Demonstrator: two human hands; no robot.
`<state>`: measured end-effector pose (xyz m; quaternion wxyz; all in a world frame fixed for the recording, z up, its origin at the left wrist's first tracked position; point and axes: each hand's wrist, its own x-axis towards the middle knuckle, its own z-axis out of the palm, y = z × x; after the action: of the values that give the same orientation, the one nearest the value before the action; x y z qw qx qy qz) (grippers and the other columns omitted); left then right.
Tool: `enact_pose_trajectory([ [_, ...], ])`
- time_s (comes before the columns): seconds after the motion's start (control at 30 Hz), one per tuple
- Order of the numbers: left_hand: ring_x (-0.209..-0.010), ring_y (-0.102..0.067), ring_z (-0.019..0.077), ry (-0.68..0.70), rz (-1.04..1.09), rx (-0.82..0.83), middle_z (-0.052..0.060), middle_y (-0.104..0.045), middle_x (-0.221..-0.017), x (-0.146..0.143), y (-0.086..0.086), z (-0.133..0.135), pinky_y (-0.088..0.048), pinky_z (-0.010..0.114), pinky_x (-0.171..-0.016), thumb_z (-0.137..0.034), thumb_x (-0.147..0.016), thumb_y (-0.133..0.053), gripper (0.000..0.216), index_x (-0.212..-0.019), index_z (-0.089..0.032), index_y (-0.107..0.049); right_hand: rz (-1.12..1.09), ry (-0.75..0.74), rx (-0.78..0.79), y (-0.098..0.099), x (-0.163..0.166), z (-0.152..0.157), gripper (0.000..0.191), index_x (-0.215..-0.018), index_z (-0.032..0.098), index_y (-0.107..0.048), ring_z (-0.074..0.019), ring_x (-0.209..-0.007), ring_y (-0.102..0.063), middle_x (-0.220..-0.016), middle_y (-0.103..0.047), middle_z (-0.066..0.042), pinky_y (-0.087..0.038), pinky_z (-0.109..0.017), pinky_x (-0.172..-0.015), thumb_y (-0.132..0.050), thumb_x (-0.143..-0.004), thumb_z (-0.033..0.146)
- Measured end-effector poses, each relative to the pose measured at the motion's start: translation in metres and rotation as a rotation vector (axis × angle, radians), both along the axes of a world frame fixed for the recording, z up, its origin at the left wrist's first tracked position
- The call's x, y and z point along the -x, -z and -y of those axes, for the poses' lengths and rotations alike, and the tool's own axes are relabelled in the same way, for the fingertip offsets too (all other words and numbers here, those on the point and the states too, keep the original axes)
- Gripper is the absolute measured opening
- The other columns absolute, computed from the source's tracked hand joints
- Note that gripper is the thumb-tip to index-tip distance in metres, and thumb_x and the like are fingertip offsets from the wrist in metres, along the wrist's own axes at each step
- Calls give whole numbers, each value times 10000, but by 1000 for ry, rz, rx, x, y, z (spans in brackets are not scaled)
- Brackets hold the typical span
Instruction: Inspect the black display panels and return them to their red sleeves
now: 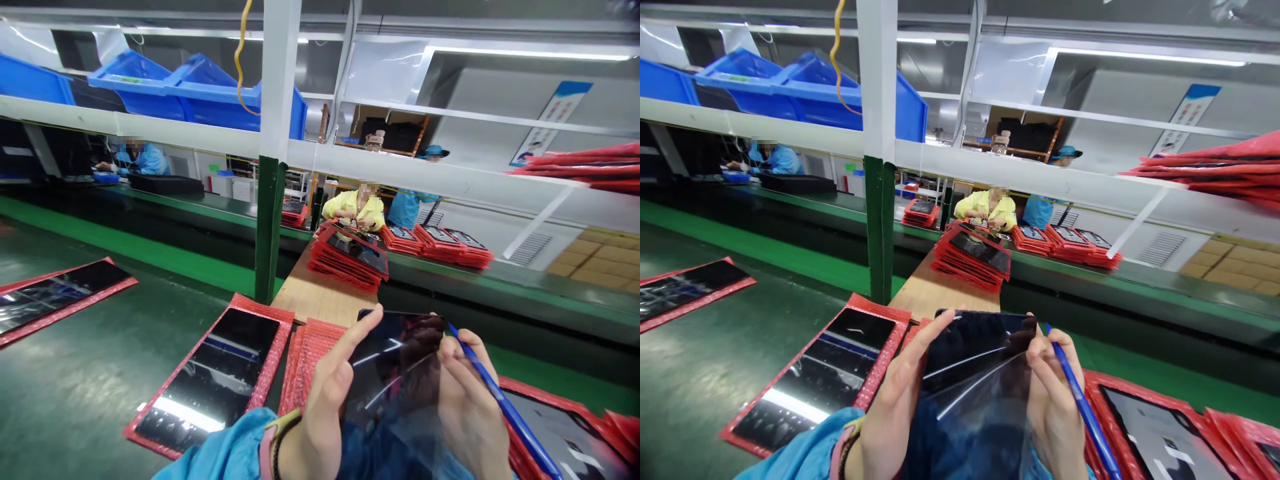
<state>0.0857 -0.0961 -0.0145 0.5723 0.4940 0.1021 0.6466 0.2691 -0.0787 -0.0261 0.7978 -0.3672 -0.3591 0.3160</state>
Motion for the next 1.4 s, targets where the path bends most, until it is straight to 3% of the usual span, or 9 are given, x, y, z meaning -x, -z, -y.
enact_pose_trajectory([
  [0.1, -1417, -331, 196, 73, 73, 75, -60, -528, -1426, 0, -4, -4, -188, 321, -1198, -307, -960, -376, 406, -1304, -288, -590, -29, -16, -9, -1, 0, 0, 338, -877, 242, -577, -136, -659, -588, -640, -542, 75, -494, -340, -804, -785, -612, 219],
  [0.27, -1444, -257, 163, 213, 229, 261, -52, -460, -1470, 1, -12, -10, -108, 314, -1220, -237, -942, -349, 449, -1344, -212, -545, -125, -85, 63, 3, -1, -4, 326, -906, 262, -572, -217, -1018, -649, -645, -557, 66, -321, -505, -1123, -748, -635, 214],
  [0.37, -1443, -257, 171, 201, 241, 342, -36, -449, -1479, 2, -15, -13, -35, 325, -1224, -223, -940, -321, 476, -1373, -188, -516, -188, -116, 76, 6, -5, -8, 325, -897, 244, -575, -236, -1054, -645, -646, -549, 62, -334, -533, -1125, -735, -620, 186],
  [0.5, -1460, -206, 199, 221, 268, 432, -22, -448, -1486, 2, -16, -16, -60, 361, -1225, -259, -918, -372, 484, -1373, -178, -518, -165, -194, 40, 7, -13, -11, 302, -860, 232, -560, -213, -889, -677, -619, -494, 77, -402, -531, -1087, -719, -619, 143],
  [0.6, -1468, -178, 195, 243, 306, 452, -37, -434, -1496, 1, -15, -17, -69, 364, -1224, -260, -907, -390, 486, -1368, -189, -524, -69, -239, 4, 6, -17, -12, 246, -806, 240, -529, -177, -742, -643, -619, -431, 81, -444, -520, -1055, -698, -648, 157],
  [0.73, -1463, -199, 167, 239, 339, 473, -43, -423, -1502, 0, -13, -20, -68, 341, -1221, -232, -913, -390, 473, -1364, -182, -525, -175, -230, 33, 3, -15, -13, 291, -782, 239, -496, -128, -602, -548, -633, -381, 90, -477, -492, -1027, -703, -602, 142],
  [0.93, -1481, -107, 187, 232, 303, 468, -46, -377, -1530, -1, -16, -22, -43, 374, -1222, -243, -909, -392, 501, -1400, -196, -480, -227, -243, 45, -2, -12, -12, 300, -789, 234, -492, -114, -552, -499, -635, -373, 89, -498, -456, -991, -691, -584, 144],
  [1.23, -1470, -164, 172, 167, 258, 475, -8, -407, -1514, -1, -14, -28, -55, 298, -1216, -219, -896, -395, 524, -1408, -132, -463, -96, -162, 68, 11, -21, -19, 272, -761, 233, -501, -165, -711, -638, -634, -451, 75, -448, -476, -1045, -719, -605, 186],
  [1.4, -1448, -243, 155, 163, 272, 498, 3, -450, -1487, -2, -11, -30, -53, 272, -1211, -198, -922, -354, 502, -1405, -118, -466, 1, -1, 42, 9, -12, -10, 373, -936, 249, -565, -206, -1122, -623, -852, -691, 30, -349, -445, -1106, -781, -641, 177],
])
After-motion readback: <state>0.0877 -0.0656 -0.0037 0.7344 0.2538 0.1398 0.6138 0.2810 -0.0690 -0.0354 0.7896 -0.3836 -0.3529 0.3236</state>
